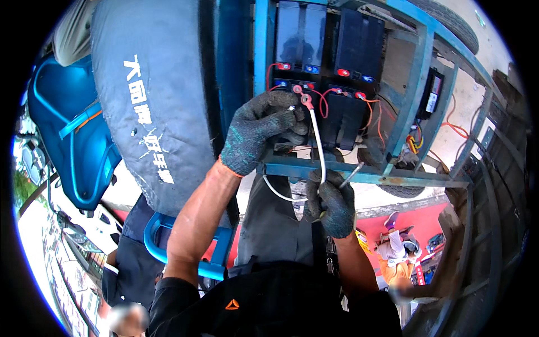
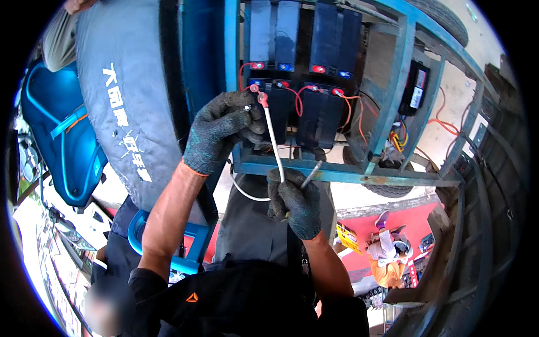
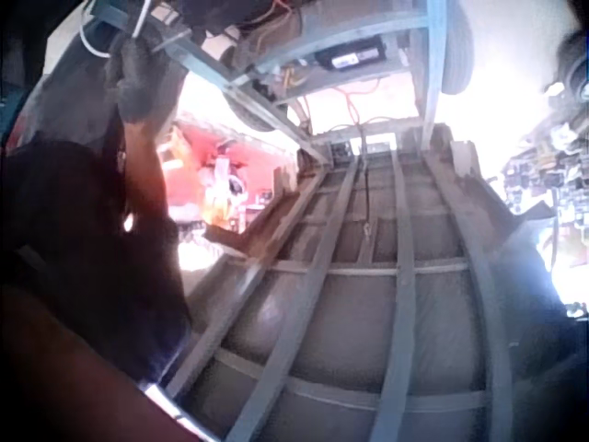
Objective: The person uses a screwdriver to tighten and adjust electrical connections on a series of batteries installed in a blue three-wheeled vehicle. After securing the connections, the person closes the battery compartment cover and moves around the workshop area.
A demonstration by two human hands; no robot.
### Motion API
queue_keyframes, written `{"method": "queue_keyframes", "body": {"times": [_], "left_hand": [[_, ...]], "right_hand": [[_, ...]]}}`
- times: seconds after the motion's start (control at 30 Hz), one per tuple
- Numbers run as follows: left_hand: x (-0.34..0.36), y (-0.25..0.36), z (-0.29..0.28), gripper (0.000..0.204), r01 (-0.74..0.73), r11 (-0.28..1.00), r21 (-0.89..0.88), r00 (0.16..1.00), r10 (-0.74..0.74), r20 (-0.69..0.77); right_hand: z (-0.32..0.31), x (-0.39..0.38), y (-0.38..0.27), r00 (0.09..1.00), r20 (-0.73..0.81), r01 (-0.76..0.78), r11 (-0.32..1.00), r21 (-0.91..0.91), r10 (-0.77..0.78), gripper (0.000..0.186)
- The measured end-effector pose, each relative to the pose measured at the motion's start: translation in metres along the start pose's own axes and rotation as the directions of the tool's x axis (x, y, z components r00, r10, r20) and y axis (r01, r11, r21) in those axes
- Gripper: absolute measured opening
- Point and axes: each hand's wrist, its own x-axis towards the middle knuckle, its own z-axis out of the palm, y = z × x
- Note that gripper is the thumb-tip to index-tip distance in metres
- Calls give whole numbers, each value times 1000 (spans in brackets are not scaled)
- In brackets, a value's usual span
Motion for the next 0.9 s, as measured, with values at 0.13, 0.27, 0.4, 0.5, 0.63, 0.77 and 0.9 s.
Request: {"method": "queue_keyframes", "body": {"times": [0.13, 0.27, 0.4, 0.5, 0.63, 0.77, 0.9], "left_hand": [[3, -7, -4, 39, -15, 995, -103, 1000, 14, -8], [3, -21, -14, 38, 39, 983, -181, 998, -28, 60], [-3, -37, -11, 40, 52, 983, -178, 993, -32, 117], [-8, -49, -4, 40, 35, 985, -167, 998, -25, 63], [1, -62, -13, 31, -61, 983, 173, 998, 58, 22], [0, -65, -10, 25, -25, 887, 462, 998, 52, -45], [-1, -73, -14, 25, 71, 915, 396, 992, -23, -126]], "right_hand": [[-10, 5, 2, 998, 59, 29, 999, 18, -30, 28], [-13, 7, 2, 999, 36, -40, 996, 83, 37, 28], [-20, 12, 5, 989, 79, -141, 972, 187, 129, 31], [-25, 20, 17, 976, 124, -198, 962, 189, 177, 30], [-29, 29, 29, 957, 56, -284, 959, 1, 284, 27], [-26, 39, 15, 1000, -16, 7, 769, -640, -22, 28], [-44, 66, -5, 961, -25, 195, 742, -642, -275, 37]]}}
